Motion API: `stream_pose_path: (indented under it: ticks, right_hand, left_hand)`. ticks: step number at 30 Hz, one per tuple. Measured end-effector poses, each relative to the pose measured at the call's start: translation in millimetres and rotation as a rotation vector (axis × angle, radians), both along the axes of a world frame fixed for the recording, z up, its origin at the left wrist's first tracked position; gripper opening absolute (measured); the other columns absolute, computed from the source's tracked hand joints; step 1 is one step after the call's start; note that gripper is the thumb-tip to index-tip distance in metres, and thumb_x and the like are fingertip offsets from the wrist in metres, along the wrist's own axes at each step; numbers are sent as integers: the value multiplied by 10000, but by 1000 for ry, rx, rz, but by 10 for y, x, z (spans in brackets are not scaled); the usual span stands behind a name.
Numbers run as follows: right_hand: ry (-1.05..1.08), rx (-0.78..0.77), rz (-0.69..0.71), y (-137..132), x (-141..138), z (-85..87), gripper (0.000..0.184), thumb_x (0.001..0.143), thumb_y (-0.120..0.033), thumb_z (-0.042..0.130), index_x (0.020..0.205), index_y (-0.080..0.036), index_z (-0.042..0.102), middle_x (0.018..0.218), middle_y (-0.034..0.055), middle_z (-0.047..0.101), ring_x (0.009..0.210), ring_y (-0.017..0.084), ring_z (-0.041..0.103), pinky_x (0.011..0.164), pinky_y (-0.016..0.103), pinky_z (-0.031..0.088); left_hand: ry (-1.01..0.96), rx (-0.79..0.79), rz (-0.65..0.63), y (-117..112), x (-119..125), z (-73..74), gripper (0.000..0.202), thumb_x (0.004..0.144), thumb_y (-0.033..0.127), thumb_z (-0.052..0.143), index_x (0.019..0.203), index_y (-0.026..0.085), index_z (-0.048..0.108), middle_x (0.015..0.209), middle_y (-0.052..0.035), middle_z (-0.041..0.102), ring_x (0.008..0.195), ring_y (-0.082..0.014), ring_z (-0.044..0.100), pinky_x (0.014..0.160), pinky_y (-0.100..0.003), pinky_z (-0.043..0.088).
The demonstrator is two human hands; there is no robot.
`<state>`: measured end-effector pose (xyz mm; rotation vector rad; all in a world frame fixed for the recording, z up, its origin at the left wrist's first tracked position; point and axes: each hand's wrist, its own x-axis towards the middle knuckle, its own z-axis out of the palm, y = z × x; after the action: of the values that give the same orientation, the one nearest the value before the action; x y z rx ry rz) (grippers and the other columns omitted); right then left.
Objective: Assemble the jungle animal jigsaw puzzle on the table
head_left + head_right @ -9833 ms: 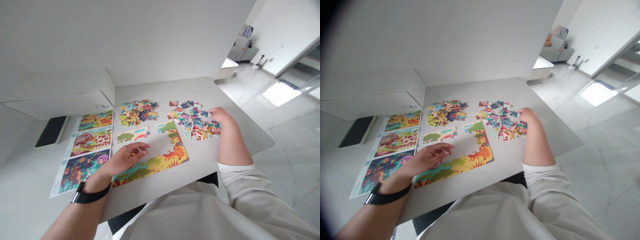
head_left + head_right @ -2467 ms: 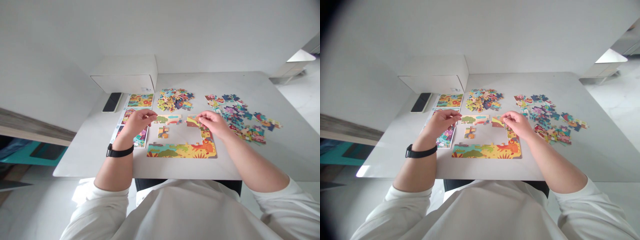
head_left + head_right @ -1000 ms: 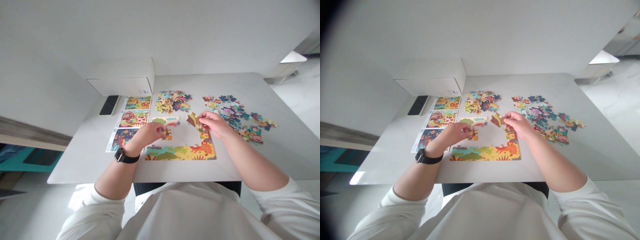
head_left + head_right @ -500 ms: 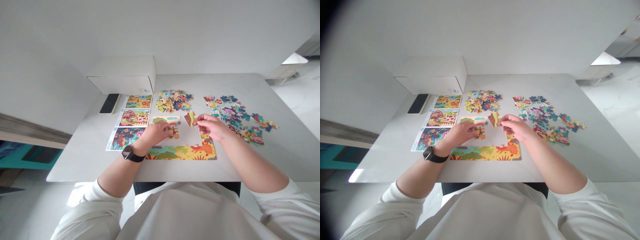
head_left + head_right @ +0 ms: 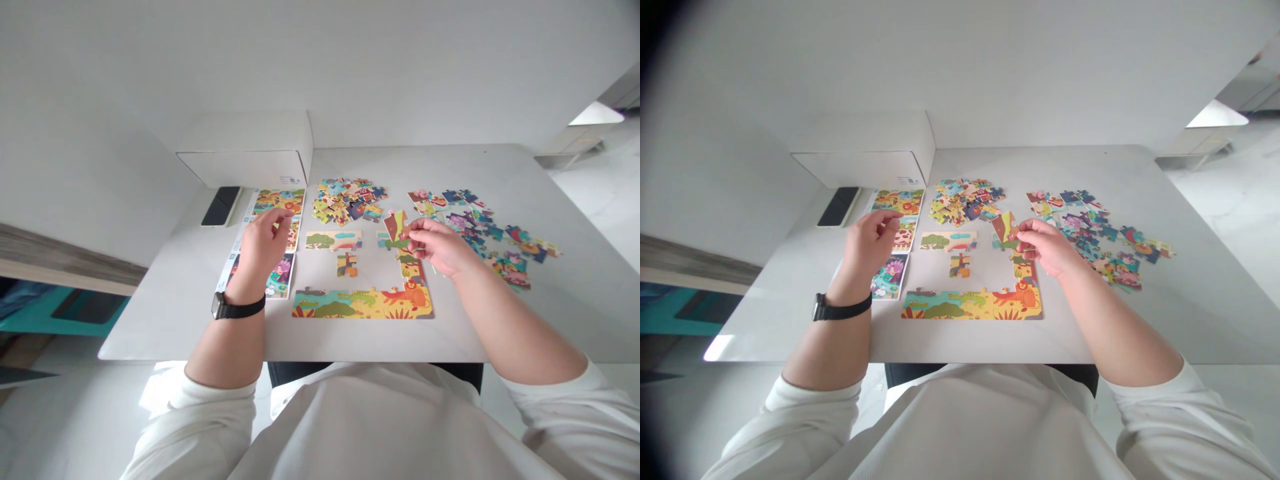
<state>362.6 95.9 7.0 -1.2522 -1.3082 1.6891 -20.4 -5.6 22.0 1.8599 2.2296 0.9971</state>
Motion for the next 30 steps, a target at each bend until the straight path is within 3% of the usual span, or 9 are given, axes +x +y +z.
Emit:
stream_pose_path:
  ticks: [2,8,14,20,24,30]
  right_hand:
    - [-7,14,1,9,13,1,399,697,-416,922,921,-259,632,938,18,747,739,156,679,566,255,473]
    - [-42,88,-4,48,40,-19,391,708,-433,919,925,-263,642,937,18,739,734,163,683,581,269,500]
    - [-81,167,-100,191,165,-24,368,702,-425,892,920,-258,647,916,13,749,697,146,654,576,260,490]
    - [-232,311,-173,426,488,15,311,728,-438,857,882,-251,661,911,23,744,756,170,664,612,269,500]
    - [-329,418,-302,605,784,24,295,705,-451,834,842,-243,675,857,25,710,741,179,621,578,274,475]
    - [-352,426,-427,749,1078,7,377,670,-514,879,824,-238,674,725,-3,671,608,144,543,537,270,415]
  left_hand:
    - [5,-2,31,2,-36,4,290,1050,343,553,1208,238,772,1099,-42,794,805,-173,647,852,-295,520]
    - [50,-77,-61,10,54,-30,308,1030,351,548,1192,235,784,1145,-71,795,902,-208,691,865,-313,523]
    - [89,-41,-119,16,74,-53,329,1031,361,527,1177,224,789,1094,-77,805,926,-229,716,896,-338,532]
    - [114,-59,-152,20,78,-111,339,1036,426,523,1201,283,782,1108,-51,805,860,-230,719,854,-354,553]
    - [118,-60,-142,23,75,-136,304,1021,441,548,1174,319,780,1050,-34,797,832,-233,720,835,-359,562]
    - [118,-60,-185,34,71,-180,303,1023,465,554,1174,320,772,1021,-26,781,815,-221,723,803,-349,550]
